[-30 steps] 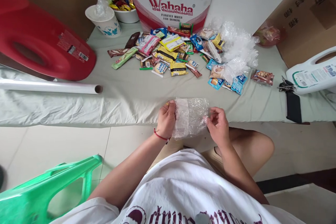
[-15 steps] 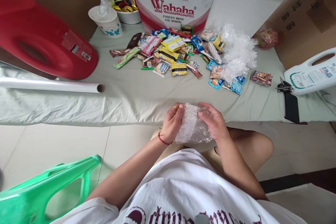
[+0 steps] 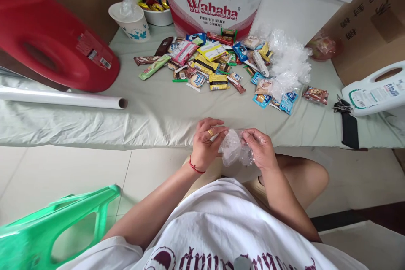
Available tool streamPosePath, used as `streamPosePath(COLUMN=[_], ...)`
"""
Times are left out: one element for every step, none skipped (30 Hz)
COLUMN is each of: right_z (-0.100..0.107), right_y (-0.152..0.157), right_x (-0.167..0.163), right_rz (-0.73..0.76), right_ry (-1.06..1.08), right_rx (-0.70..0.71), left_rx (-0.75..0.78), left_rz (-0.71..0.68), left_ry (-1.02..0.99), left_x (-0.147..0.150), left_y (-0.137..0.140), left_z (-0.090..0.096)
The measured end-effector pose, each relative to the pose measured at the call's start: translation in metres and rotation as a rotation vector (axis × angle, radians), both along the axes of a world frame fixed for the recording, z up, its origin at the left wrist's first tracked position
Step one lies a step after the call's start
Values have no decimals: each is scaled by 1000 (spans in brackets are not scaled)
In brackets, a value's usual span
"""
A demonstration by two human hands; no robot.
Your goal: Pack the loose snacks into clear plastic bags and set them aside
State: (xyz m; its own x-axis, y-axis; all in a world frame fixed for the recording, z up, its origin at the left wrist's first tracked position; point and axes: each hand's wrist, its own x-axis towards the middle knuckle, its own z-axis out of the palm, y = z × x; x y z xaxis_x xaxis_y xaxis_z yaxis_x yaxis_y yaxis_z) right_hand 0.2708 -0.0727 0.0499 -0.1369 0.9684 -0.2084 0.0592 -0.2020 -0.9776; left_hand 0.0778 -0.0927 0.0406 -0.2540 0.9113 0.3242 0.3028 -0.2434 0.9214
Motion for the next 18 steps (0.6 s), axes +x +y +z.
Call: streamPosePath(right_z=[1,1,2,2,2,3,3,4,4,4,3,2,1,-1,-3,-5,-6,-6], right_y=[1,3,6,9,12,17,22,28,34,40,47,54,61,68,75,81,86,90], right_x=[1,3,6,9,12,16,20,24,28,31,34,36,38,40,41,43,45,47], right_rz=[-28,-61,-96,-128,-157,-180,-194,-202,-198,-184,-164,-141,-126,-114,-107,-103,-101,-101], right_ry=[13,27,41,50,54,48,30,6,-20,-45,-67,-85,-103,-130,-174,-235,-309,-389], right_rx=[-32,-64,-90,-107,-112,-109,-102,-93,-84,-72,-59,-42,-15,21,66,118,176,239], left_rx=[-2,-17,-45,-85,-132,-181,-225,-254,-271,-282,-294,-312,-333,-354,-373,-386,-394,-393], left_rz=[5,7,7,7,5,4,7,18,36,55,71,81,83,79,71,65,65,70], left_ry=[-29,-77,-150,-251,-376,-506,-620,-695,-723,-700,-632,-532,-411,-275,-134,3,125,224], left_x=[-2,-5,-8,-12,-17,-23,-29,-35,-42,-49,-56,-62,-68,-74,-78,-81,-83,-84], left_y=[0,1,2,3,5,7,10,13,16,20,25,30,35,41,48,54,61,67], left_z=[1,3,4,6,7,7,7,6,5,3,1,0,-2,-3,-5,-6,-8,-10])
